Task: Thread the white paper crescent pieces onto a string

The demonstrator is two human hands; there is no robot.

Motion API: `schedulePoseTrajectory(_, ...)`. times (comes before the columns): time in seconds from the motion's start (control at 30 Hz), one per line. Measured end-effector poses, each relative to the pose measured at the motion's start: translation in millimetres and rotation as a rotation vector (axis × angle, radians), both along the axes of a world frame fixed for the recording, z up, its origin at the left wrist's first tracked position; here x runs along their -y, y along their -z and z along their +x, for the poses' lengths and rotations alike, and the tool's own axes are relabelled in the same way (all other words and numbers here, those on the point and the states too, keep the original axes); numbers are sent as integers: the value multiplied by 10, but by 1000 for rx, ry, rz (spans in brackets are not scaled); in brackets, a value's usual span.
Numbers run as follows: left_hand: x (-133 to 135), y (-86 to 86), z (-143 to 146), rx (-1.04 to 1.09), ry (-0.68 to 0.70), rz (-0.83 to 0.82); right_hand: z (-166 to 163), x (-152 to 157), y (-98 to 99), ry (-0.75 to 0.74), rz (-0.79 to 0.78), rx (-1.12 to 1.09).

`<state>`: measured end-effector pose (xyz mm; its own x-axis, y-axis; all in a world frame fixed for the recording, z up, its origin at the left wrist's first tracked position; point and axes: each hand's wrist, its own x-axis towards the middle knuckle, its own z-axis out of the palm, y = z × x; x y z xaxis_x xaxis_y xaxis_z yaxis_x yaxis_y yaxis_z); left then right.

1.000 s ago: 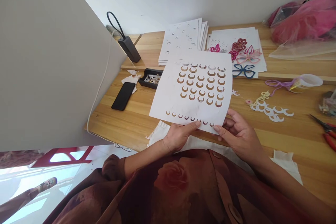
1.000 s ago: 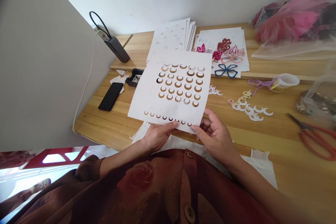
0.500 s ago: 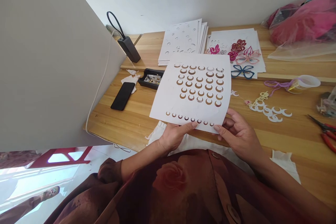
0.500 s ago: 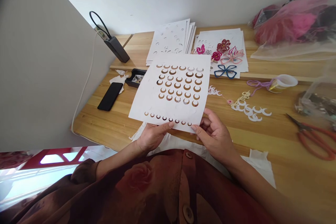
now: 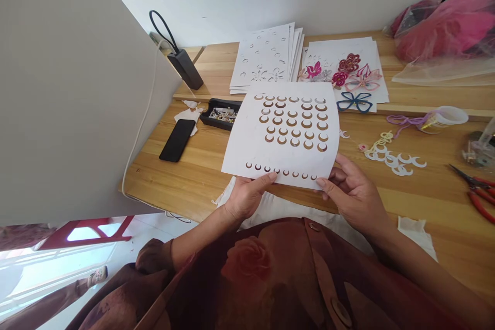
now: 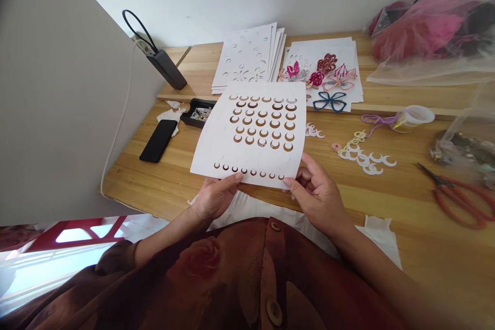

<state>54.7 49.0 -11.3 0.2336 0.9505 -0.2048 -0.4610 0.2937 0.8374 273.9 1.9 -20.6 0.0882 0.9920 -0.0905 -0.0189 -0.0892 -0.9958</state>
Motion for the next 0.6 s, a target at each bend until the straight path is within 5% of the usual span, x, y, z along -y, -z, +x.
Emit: schedulePoseTrajectory(0.6,-145,-127,-229,-43,-153,-45,91,-74,-119,110,84,16)
